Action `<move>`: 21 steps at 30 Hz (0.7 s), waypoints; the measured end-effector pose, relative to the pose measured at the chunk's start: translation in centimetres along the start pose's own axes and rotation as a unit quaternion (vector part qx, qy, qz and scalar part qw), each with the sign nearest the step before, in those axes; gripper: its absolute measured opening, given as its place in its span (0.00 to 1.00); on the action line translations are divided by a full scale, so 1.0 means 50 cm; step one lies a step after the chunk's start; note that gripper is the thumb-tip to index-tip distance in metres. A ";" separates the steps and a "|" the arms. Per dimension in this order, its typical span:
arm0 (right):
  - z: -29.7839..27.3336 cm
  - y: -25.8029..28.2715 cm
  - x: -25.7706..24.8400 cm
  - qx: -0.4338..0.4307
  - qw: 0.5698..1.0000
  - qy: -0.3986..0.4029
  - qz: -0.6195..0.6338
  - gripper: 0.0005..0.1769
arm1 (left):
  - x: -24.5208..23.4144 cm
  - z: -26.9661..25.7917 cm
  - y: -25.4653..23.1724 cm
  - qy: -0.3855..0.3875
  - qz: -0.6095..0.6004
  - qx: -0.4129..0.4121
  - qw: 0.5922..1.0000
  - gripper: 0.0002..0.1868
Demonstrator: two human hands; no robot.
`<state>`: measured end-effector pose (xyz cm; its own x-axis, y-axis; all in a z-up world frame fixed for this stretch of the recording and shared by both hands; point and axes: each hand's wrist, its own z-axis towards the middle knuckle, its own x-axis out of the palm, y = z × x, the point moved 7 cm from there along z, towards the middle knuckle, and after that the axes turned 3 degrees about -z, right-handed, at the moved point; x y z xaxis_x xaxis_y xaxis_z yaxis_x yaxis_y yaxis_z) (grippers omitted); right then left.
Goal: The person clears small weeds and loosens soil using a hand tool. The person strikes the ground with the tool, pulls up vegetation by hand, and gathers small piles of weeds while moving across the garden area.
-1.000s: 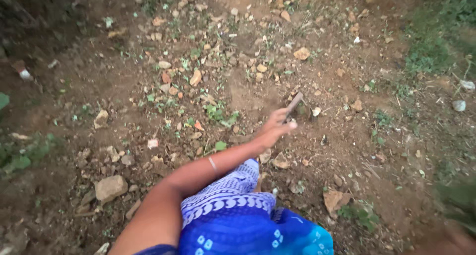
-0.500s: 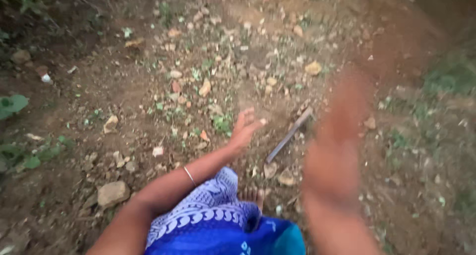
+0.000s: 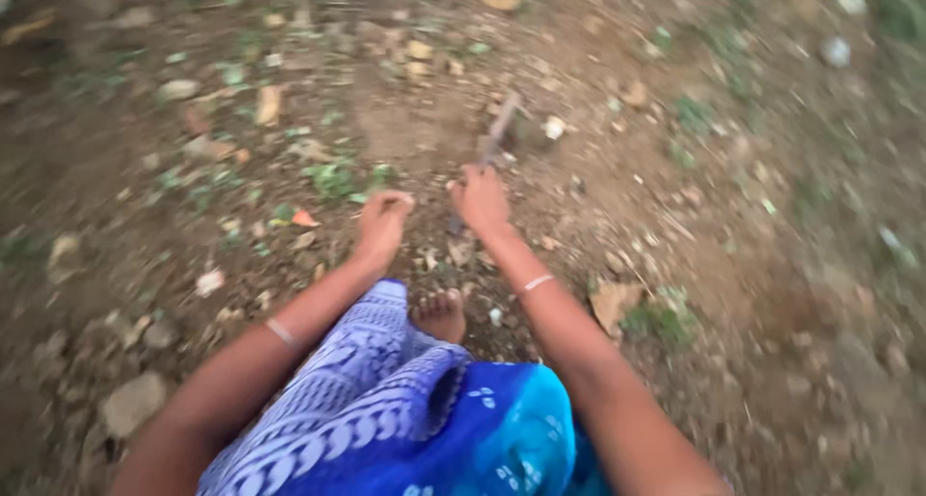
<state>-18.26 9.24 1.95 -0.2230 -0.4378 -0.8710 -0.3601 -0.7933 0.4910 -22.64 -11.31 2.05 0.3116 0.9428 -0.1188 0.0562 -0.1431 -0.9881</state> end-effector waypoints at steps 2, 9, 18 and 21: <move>-0.029 -0.091 0.046 0.099 0.991 0.088 -0.033 0.30 | 0.029 -0.031 0.003 0.022 0.050 -0.027 0.998 0.11; -0.022 -0.125 0.107 0.122 0.989 0.077 0.020 0.24 | 0.140 -0.103 -0.039 0.177 0.109 -0.034 0.977 0.13; 0.020 -0.350 -0.092 0.239 0.944 -0.097 0.204 0.32 | 0.214 -0.120 -0.023 0.207 0.097 -0.047 0.972 0.11; -0.103 -0.429 -0.251 0.249 0.916 -0.089 0.302 0.29 | 0.324 -0.165 -0.042 0.246 0.093 -0.001 0.965 0.11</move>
<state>-3.06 29.57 2.27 -0.6463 -0.6214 -0.4428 -0.4816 -0.1180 0.8684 -9.87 1.75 3.02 0.7293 0.6437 -0.2321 -0.0424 -0.2960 -0.9542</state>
